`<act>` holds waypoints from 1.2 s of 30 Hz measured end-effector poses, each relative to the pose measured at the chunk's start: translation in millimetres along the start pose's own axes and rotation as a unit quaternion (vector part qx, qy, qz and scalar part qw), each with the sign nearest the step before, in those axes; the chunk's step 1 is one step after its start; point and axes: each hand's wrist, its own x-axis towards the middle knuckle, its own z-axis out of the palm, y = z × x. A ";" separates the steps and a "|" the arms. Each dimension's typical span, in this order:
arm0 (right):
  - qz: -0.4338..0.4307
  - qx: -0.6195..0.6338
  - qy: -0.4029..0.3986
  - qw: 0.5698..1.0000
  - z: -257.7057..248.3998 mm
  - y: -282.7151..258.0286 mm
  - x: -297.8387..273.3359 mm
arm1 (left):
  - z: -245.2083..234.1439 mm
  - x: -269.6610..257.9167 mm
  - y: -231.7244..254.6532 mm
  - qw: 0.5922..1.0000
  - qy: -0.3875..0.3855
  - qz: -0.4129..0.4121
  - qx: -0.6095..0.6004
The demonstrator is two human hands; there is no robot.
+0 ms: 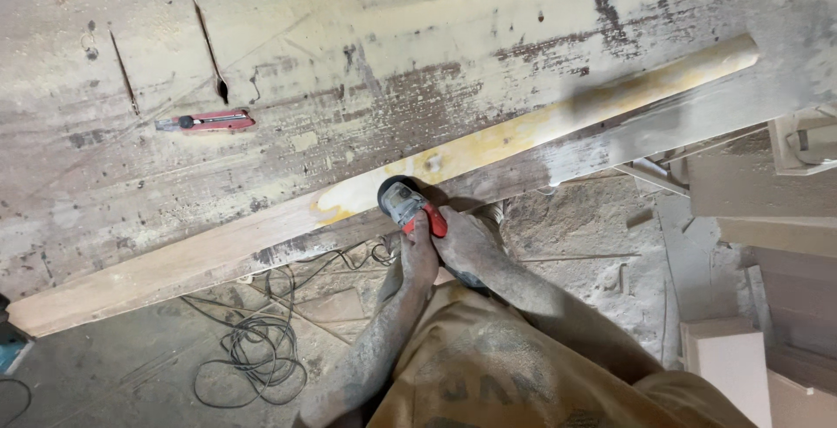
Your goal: The person sands a long wooden beam using a handheld power sander, moving it back and forth along the length of the wood.
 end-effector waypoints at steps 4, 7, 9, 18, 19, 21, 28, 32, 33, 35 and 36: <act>0.018 -0.014 0.033 0.999 21.7 35.3 31.9 | 19.7 -7.6 27.3 0.999 -0.030 -0.009 0.038; 0.048 0.042 0.090 0.994 17.9 46.9 26.5 | 44.4 -15.1 49.4 0.995 -0.091 0.013 0.046; 0.084 0.160 0.129 0.975 -7.4 29.8 -2.6 | 53.3 -1.9 43.2 0.982 -0.133 0.034 0.126; -0.009 0.017 0.056 0.998 27.6 42.6 41.4 | 14.0 -8.4 31.1 0.998 -0.023 -0.014 0.059; -0.008 0.017 0.055 0.998 20.9 37.9 39.4 | 16.1 2.0 26.7 0.998 -0.023 -0.015 0.059; 0.018 0.046 0.064 0.997 7.5 28.1 35.5 | 20.0 22.7 18.0 0.997 -0.046 0.000 0.070; 0.106 0.402 0.024 0.909 -35.5 2.4 -1.8 | 32.3 13.6 40.1 0.994 -0.080 0.042 0.060; 0.039 0.044 0.063 0.996 6.7 37.1 43.2 | 25.6 11.1 42.9 0.995 -0.067 0.022 0.063; 0.040 0.037 0.067 0.996 7.4 39.4 47.8 | 24.0 0.9 51.7 0.997 -0.057 0.021 0.056; 0.011 0.101 0.080 0.992 15.2 38.2 28.7 | 25.6 -10.0 37.8 0.997 -0.051 0.007 0.054; -0.018 0.163 0.090 0.982 19.6 37.9 19.1 | 26.4 -15.2 30.3 0.998 -0.045 -0.010 0.051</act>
